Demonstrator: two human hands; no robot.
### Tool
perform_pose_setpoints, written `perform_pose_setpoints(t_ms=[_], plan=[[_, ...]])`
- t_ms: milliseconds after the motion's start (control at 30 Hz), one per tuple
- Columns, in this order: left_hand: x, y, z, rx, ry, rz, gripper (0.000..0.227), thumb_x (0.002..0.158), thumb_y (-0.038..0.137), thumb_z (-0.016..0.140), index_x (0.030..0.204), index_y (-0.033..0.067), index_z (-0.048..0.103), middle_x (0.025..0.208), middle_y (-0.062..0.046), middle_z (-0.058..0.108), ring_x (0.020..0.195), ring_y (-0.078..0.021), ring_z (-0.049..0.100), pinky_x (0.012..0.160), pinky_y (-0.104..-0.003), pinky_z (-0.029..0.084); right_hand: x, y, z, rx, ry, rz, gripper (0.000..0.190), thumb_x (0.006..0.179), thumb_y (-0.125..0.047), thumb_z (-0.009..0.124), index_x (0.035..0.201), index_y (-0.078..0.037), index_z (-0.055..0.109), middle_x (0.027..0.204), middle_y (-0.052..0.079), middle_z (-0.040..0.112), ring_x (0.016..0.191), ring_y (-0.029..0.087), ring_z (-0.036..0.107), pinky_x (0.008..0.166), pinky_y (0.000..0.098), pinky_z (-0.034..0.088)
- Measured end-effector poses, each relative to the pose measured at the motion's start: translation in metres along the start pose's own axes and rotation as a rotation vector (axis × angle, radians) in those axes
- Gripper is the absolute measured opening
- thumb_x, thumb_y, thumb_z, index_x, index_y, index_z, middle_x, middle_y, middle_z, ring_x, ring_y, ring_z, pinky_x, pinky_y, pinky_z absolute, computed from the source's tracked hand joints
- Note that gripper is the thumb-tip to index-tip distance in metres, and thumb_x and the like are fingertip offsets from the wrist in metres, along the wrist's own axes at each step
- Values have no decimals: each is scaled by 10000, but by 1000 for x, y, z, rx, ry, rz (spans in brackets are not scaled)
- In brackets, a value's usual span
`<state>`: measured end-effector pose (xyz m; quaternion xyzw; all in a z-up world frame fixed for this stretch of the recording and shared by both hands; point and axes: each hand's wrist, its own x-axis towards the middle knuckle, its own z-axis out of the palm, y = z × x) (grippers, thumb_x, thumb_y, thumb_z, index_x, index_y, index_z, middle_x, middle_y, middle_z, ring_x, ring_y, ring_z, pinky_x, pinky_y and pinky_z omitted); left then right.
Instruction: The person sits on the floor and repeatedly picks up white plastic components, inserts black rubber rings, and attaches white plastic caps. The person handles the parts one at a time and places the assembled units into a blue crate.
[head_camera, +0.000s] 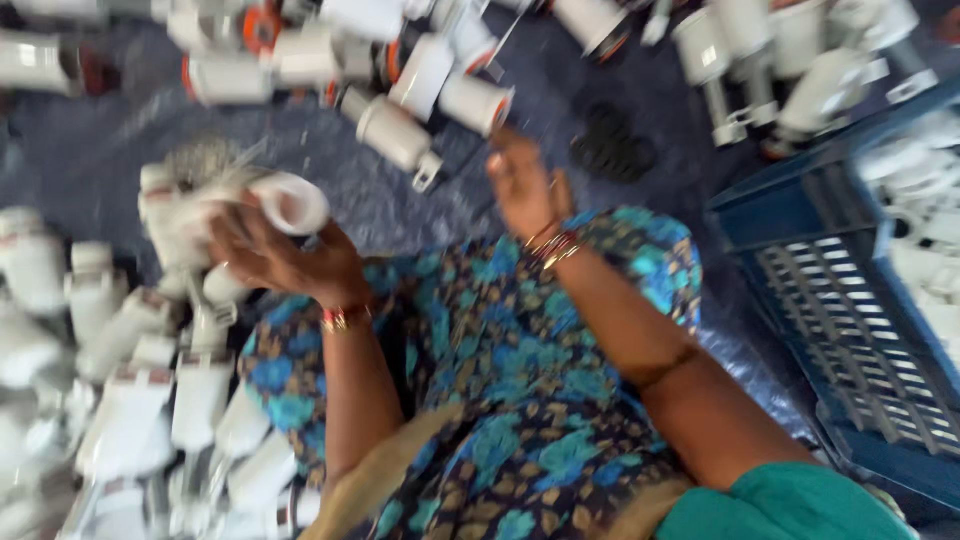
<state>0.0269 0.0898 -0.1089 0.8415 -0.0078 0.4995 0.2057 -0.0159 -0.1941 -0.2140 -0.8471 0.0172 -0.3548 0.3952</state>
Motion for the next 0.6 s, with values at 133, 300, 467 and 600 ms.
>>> perform_pose_setpoints(t_ms=[133,300,467,600], plan=[[30,-14,3,156,239,1,943,961,518,717,1584,64,174,1669,-112,147,1581,-349,137,1298,-645,245,39,10,-22,-70,-24,113,482,929,-132,759,1360,-18,575,1265,119,619,960,242,629,917,366,525],[-4,5,31,-198,-282,-135,921,909,211,817,1626,78,254,1660,-212,182,1570,-444,165,1298,-652,229,95,70,0,-328,-292,78,471,911,-257,842,1301,-93,635,1307,143,582,1185,332,558,1008,473,484],[-31,13,54,-443,-564,-147,558,892,215,800,1369,53,559,1367,-223,543,1305,-429,504,1113,-514,427,99,111,37,-570,-489,106,790,765,-411,867,1385,-56,530,1391,218,506,1265,449,466,1040,549,419],[-43,13,73,-565,-674,-131,485,826,222,790,1237,20,631,1191,-235,601,1147,-422,547,976,-497,461,88,114,50,-662,-554,261,906,736,-575,819,1433,-87,508,1452,192,501,1355,425,460,1072,581,425]])
